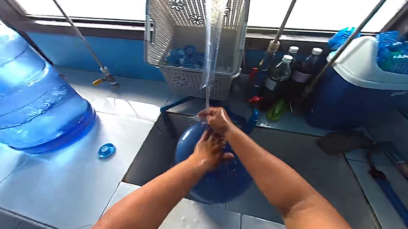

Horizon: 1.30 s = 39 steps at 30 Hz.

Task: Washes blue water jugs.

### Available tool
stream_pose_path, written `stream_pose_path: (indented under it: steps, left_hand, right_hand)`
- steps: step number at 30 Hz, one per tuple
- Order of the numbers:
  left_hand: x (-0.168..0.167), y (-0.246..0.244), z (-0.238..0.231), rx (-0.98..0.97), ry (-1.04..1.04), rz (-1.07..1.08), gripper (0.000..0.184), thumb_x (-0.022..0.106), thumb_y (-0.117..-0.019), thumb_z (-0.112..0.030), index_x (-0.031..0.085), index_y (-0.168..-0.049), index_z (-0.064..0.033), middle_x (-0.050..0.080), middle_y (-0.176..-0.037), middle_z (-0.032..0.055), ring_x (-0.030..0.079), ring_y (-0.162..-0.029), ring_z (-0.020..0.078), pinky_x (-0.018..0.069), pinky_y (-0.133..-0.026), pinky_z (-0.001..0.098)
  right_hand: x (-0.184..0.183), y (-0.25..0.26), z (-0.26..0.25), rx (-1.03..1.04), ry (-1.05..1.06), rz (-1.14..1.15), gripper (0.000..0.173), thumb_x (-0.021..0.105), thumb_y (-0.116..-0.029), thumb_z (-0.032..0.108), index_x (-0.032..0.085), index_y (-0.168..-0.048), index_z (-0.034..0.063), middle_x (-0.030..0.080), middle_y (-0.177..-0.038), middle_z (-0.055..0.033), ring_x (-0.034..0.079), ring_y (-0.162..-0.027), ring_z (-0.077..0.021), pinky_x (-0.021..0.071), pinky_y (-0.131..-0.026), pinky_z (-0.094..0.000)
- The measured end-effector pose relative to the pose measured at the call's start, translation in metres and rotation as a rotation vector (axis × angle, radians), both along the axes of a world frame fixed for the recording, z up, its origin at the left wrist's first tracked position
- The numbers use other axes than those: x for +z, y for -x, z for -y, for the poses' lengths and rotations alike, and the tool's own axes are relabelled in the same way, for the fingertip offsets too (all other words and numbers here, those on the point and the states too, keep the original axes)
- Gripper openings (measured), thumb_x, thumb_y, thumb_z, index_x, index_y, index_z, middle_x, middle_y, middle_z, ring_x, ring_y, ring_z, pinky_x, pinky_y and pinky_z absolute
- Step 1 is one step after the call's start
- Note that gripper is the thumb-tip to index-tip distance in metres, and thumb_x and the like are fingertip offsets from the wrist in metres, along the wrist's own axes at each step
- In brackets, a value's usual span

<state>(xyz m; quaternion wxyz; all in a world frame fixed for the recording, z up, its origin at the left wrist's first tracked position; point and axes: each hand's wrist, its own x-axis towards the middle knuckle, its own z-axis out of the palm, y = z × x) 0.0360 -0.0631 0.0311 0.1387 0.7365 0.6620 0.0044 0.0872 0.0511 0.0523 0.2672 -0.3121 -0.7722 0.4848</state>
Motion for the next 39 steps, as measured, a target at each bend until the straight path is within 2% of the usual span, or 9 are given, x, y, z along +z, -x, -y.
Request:
stream_pose_path:
  steps: [4,7,12,16,21,25,31,36,39]
  left_hand:
    - [0.003,-0.001,-0.002,-0.013,0.067,0.072,0.066,0.033,-0.1094,-0.044,0.03,-0.159,-0.0007,0.025,-0.167,0.0198,0.014,-0.158,0.0348,0.0024,-0.126,0.0556]
    - [-0.006,0.014,-0.014,-0.025,-0.068,0.109,0.07,0.046,-0.1035,-0.055,0.042,-0.156,-0.0096,0.037,-0.163,0.0141,0.026,-0.154,0.0336,0.013,-0.126,0.0572]
    - [-0.001,-0.012,-0.019,0.022,0.06,0.055,0.081,0.035,-0.1071,-0.055,0.015,-0.162,0.0012,0.006,-0.171,0.0202,0.003,-0.159,0.034,0.0043,-0.126,0.0567]
    - [-0.005,0.003,-0.029,-0.083,-0.132,0.04,0.081,0.06,-0.0989,-0.051,0.033,-0.159,-0.0034,0.028,-0.167,0.0175,0.02,-0.156,0.0337,0.011,-0.126,0.0573]
    - [-0.001,-0.036,-0.007,-0.005,0.073,-0.003,0.106,0.045,-0.0961,-0.073,0.014,-0.16,0.0061,0.006,-0.169,0.0258,0.002,-0.158,0.0392,-0.0026,-0.124,0.0629]
    - [0.002,-0.041,0.01,-0.2,0.159,-0.032,0.1,0.044,-0.0984,-0.069,0.016,-0.161,0.004,0.009,-0.17,0.0218,0.005,-0.159,0.0334,0.0009,-0.126,0.0546]
    - [-0.006,-0.05,0.038,-0.242,0.109,0.089,0.099,0.043,-0.0995,-0.067,0.017,-0.16,0.0068,0.011,-0.168,0.0272,0.007,-0.158,0.0396,0.0048,-0.126,0.0537]
    - [0.001,-0.005,0.006,-0.091,0.057,0.058,0.073,0.03,-0.1089,-0.045,0.015,-0.161,0.0048,0.012,-0.17,0.0224,0.003,-0.159,0.0346,-0.0041,-0.126,0.0546]
    - [0.001,0.013,-0.004,-0.077,-0.053,0.16,0.065,0.044,-0.1067,-0.045,0.041,-0.155,-0.0018,0.038,-0.162,0.0193,0.028,-0.154,0.0336,0.0138,-0.126,0.0541]
  right_hand:
    - [0.035,0.003,0.024,-0.098,0.608,-0.348,0.02,0.043,-0.1028,-0.003,0.061,-0.11,-0.0063,0.069,-0.09,-0.0109,0.07,-0.072,-0.0161,0.0616,-0.071,-0.032]
    - [0.011,-0.076,0.041,-0.028,0.297,-0.255,0.032,0.036,-0.0992,0.001,0.064,-0.115,-0.0054,0.072,-0.101,-0.0132,0.072,-0.084,-0.0184,0.0617,-0.082,-0.0382]
    - [-0.078,-0.247,0.096,-0.343,-0.002,0.384,0.032,0.043,-0.1015,0.001,0.068,-0.116,-0.0114,0.072,-0.11,-0.0259,0.072,-0.102,-0.0345,0.0562,-0.097,-0.0497]
    - [-0.115,-0.303,0.15,-0.472,0.011,0.684,0.031,0.047,-0.106,0.007,0.069,-0.122,-0.0082,0.069,-0.119,-0.0306,0.066,-0.116,-0.0459,0.0461,-0.105,-0.0606]
    - [-0.112,-0.256,0.16,-0.522,0.013,0.49,0.041,0.049,-0.1078,0.017,0.057,-0.138,-0.0107,0.062,-0.133,-0.032,0.061,-0.125,-0.0431,0.045,-0.11,-0.0547]
    - [-0.088,-0.193,0.138,-0.595,0.119,0.33,0.063,0.039,-0.1109,0.027,0.023,-0.155,-0.0155,0.029,-0.159,-0.039,0.032,-0.15,-0.0458,0.0246,-0.125,-0.049]
    - [-0.021,-0.085,0.013,-0.183,-0.021,0.513,0.046,0.04,-0.111,0.017,0.043,-0.151,-0.0049,0.047,-0.152,-0.0277,0.043,-0.145,-0.0384,0.0308,-0.122,-0.0515]
    - [0.013,0.014,0.007,-0.127,0.314,-0.175,0.024,0.042,-0.1027,-0.002,0.064,-0.111,-0.0061,0.071,-0.094,-0.0111,0.07,-0.083,-0.0135,0.0592,-0.082,-0.0303]
    - [0.019,-0.007,0.024,-0.124,0.575,-0.364,0.029,0.034,-0.1029,-0.002,0.062,-0.108,-0.0034,0.071,-0.088,-0.0103,0.07,-0.071,-0.0179,0.0615,-0.071,-0.0349]
